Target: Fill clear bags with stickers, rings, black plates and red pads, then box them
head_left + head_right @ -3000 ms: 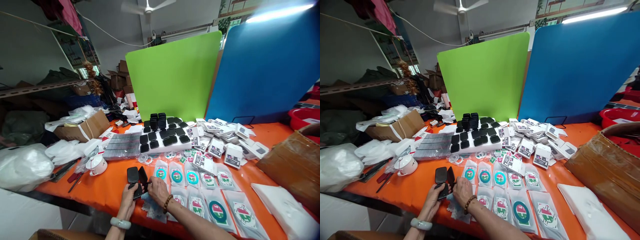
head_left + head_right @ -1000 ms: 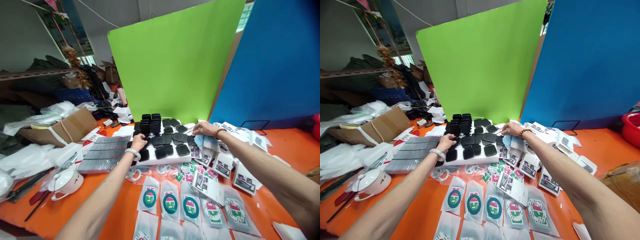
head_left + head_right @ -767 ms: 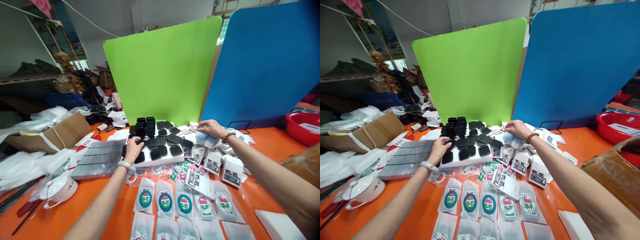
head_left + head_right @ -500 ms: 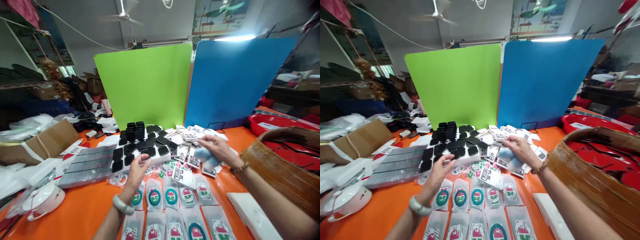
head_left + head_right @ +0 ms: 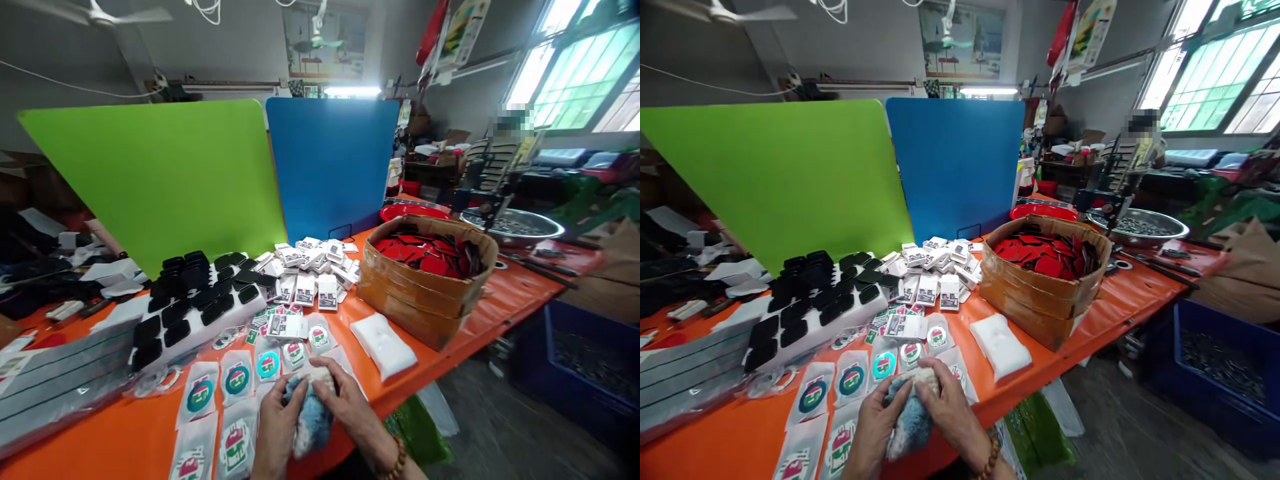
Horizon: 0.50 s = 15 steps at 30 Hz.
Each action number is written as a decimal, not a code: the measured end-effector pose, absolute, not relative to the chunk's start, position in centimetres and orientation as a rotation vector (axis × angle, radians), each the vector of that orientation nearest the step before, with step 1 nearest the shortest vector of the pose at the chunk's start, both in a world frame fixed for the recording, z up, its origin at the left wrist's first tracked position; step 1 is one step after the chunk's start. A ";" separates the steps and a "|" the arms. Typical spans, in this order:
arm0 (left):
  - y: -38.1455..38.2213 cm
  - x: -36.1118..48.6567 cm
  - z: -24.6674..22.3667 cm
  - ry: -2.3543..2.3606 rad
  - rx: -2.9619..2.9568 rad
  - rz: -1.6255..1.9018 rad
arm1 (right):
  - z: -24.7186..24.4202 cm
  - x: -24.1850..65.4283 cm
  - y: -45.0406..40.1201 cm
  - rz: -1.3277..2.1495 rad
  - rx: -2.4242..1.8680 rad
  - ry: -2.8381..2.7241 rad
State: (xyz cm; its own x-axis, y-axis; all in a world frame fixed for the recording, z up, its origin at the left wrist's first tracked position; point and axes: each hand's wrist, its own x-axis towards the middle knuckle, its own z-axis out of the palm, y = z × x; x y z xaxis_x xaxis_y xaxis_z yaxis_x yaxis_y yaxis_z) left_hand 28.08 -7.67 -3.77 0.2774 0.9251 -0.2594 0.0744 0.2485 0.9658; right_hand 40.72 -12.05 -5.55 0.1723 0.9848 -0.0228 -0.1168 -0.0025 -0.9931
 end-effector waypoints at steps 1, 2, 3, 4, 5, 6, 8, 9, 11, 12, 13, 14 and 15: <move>-7.9 28.2 -3.8 1.135 1.175 0.801 | -5.9 40.8 -12.9 1.151 -1.187 -0.966; -8.3 28.5 -3.8 1.137 1.197 0.793 | -6.3 40.9 -13.7 1.151 -1.167 -0.936; -8.8 28.8 -3.9 1.139 1.232 0.772 | -6.6 40.9 -14.4 1.154 -1.153 -0.896; -9.3 29.2 -4.0 1.139 1.274 0.742 | -7.0 41.0 -14.9 1.157 -1.145 -0.855; -9.9 29.6 -4.1 1.137 1.316 0.708 | -7.3 41.1 -15.4 1.153 -1.144 -0.816; -10.4 30.0 -4.2 1.132 1.355 0.676 | -7.6 41.3 -15.8 1.144 -1.152 -0.787; -11.2 30.7 -4.4 1.087 1.420 0.590 | -8.0 42.3 -16.3 1.124 -1.190 -0.760; -11.4 30.9 -4.5 1.048 1.437 0.534 | -8.1 43.0 -16.4 1.108 -1.223 -0.754; -11.5 31.0 -4.5 0.995 1.411 0.451 | -7.8 44.8 -16.2 1.046 -1.305 -0.741; -11.4 30.8 -4.5 0.990 1.375 0.433 | -7.4 45.9 -15.9 0.984 -1.351 -0.745; -11.2 30.7 -4.5 0.999 1.340 0.433 | -6.8 47.1 -15.4 0.897 -1.397 -0.760; -10.9 30.4 -4.4 1.020 1.311 0.442 | -6.0 48.2 -14.8 0.795 -1.436 -0.788; -10.6 30.2 -4.3 1.043 1.298 0.451 | -5.2 49.3 -14.0 0.690 -1.467 -0.824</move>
